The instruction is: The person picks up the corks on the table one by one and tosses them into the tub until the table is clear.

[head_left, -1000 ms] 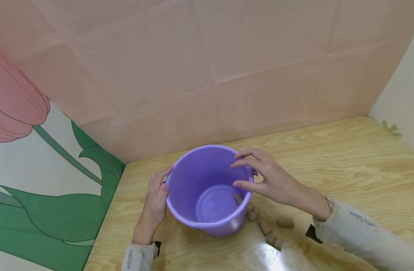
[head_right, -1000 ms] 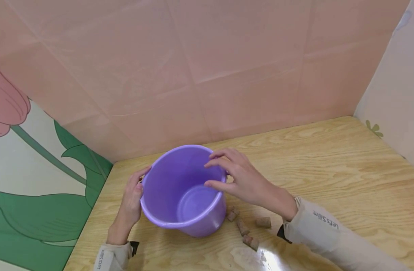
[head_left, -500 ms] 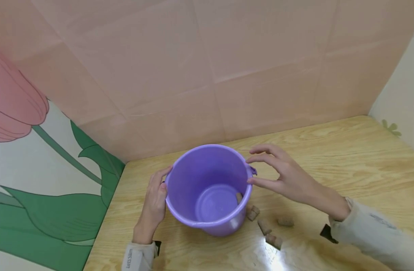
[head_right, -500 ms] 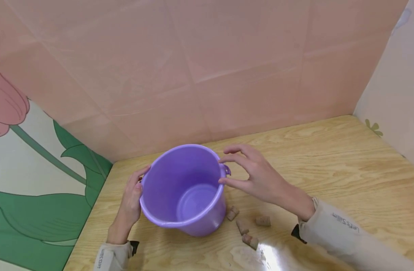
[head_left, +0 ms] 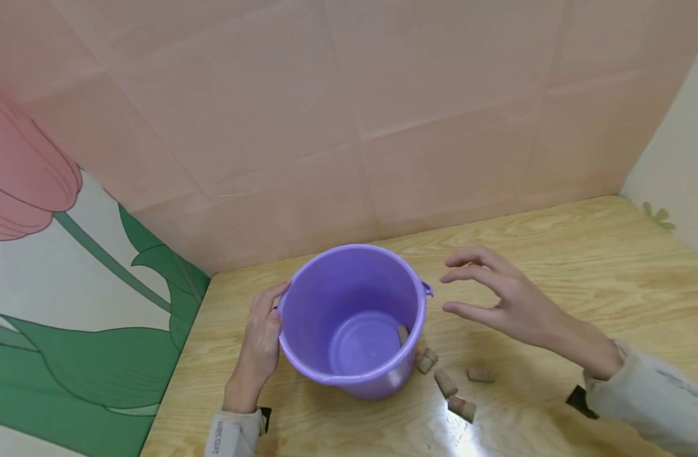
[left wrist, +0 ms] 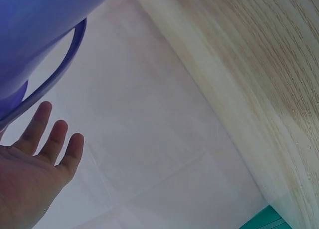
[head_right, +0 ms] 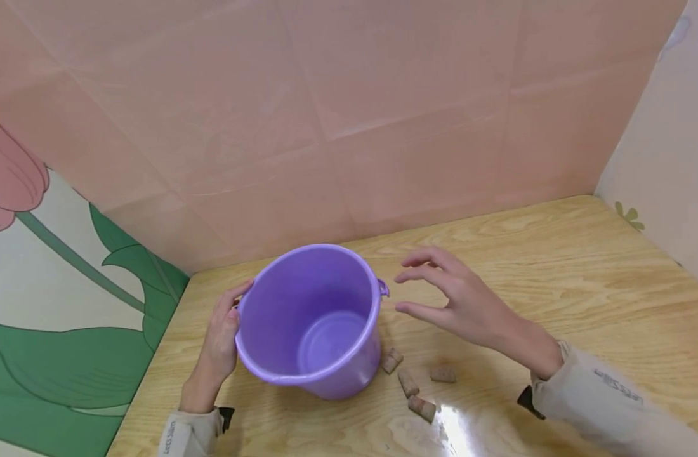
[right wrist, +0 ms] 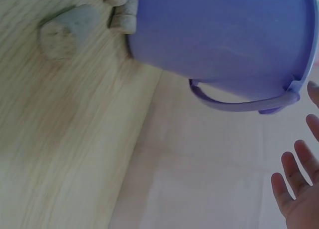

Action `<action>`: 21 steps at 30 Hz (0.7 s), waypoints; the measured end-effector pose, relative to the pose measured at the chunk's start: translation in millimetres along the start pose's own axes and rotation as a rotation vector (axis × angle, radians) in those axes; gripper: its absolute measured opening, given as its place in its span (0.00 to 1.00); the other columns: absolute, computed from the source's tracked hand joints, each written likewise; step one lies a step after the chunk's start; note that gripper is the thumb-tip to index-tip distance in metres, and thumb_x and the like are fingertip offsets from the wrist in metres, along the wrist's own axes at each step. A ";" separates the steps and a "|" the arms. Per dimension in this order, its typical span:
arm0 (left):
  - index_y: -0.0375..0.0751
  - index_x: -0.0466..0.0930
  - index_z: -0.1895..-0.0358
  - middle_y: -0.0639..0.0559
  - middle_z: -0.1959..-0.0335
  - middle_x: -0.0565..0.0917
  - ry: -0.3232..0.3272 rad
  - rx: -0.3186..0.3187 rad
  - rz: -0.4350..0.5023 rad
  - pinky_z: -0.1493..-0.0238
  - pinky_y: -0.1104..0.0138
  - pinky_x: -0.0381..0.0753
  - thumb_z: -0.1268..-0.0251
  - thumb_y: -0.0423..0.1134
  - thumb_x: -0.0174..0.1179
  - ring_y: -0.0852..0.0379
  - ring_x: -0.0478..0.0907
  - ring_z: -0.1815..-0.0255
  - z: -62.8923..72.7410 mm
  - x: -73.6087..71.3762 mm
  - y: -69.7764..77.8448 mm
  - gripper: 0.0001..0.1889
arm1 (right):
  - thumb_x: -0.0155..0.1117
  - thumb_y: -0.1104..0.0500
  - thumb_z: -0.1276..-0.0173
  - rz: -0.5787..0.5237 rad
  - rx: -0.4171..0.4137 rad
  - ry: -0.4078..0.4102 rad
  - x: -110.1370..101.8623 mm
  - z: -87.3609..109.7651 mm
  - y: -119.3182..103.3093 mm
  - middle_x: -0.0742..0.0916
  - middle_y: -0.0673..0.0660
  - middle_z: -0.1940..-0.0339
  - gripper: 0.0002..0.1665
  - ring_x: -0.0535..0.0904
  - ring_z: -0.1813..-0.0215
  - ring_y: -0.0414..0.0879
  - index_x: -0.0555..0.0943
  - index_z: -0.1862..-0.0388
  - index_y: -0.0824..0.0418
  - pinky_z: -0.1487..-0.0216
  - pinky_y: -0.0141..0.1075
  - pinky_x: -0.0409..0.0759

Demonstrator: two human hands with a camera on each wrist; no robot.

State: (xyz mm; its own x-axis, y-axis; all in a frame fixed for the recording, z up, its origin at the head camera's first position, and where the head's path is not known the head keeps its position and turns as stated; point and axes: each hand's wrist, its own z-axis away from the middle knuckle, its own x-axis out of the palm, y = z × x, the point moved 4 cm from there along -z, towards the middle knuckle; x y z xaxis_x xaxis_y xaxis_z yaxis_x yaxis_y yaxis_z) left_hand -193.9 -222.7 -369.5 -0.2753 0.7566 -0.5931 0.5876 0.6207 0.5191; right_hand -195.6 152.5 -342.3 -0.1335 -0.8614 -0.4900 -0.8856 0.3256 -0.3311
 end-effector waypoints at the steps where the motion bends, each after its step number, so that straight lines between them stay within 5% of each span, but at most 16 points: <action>1: 0.37 0.73 0.34 0.40 0.36 0.78 -0.002 -0.001 0.000 0.39 0.51 0.66 0.19 0.45 0.32 0.44 0.70 0.37 0.1 0.1 0.0 0.25 | 0.65 0.40 0.34 0.006 -0.002 -0.003 -0.6 1.7 1.0 0.82 0.59 0.47 0.25 0.74 0.37 0.41 0.85 0.54 0.60 0.36 0.21 0.67; 12: 0.38 0.72 0.33 0.41 0.36 0.78 -0.006 0.000 -0.007 0.40 0.49 0.67 0.20 0.45 0.32 0.45 0.71 0.37 -0.3 0.2 -0.8 0.25 | 0.79 0.58 0.47 0.114 0.055 -0.162 -1.6 25.3 9.4 0.83 0.50 0.48 0.22 0.76 0.44 0.40 0.84 0.52 0.52 0.37 0.18 0.67; 21: 0.38 0.72 0.33 0.41 0.35 0.78 -0.008 0.001 -0.001 0.39 0.52 0.66 0.19 0.46 0.32 0.45 0.70 0.37 -0.7 -0.2 -0.7 0.26 | 0.81 0.58 0.52 0.199 0.118 -0.226 0.8 41.6 14.0 0.83 0.46 0.49 0.25 0.76 0.45 0.39 0.84 0.54 0.45 0.40 0.21 0.67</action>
State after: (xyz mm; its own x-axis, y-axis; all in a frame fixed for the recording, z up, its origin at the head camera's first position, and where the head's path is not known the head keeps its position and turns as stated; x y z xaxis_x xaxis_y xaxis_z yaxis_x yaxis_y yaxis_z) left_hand -194.8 -223.1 -369.3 -0.2699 0.7545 -0.5982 0.5883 0.6210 0.5179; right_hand -189.6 172.5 -380.9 -0.1849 -0.6726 -0.7165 -0.7929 0.5328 -0.2957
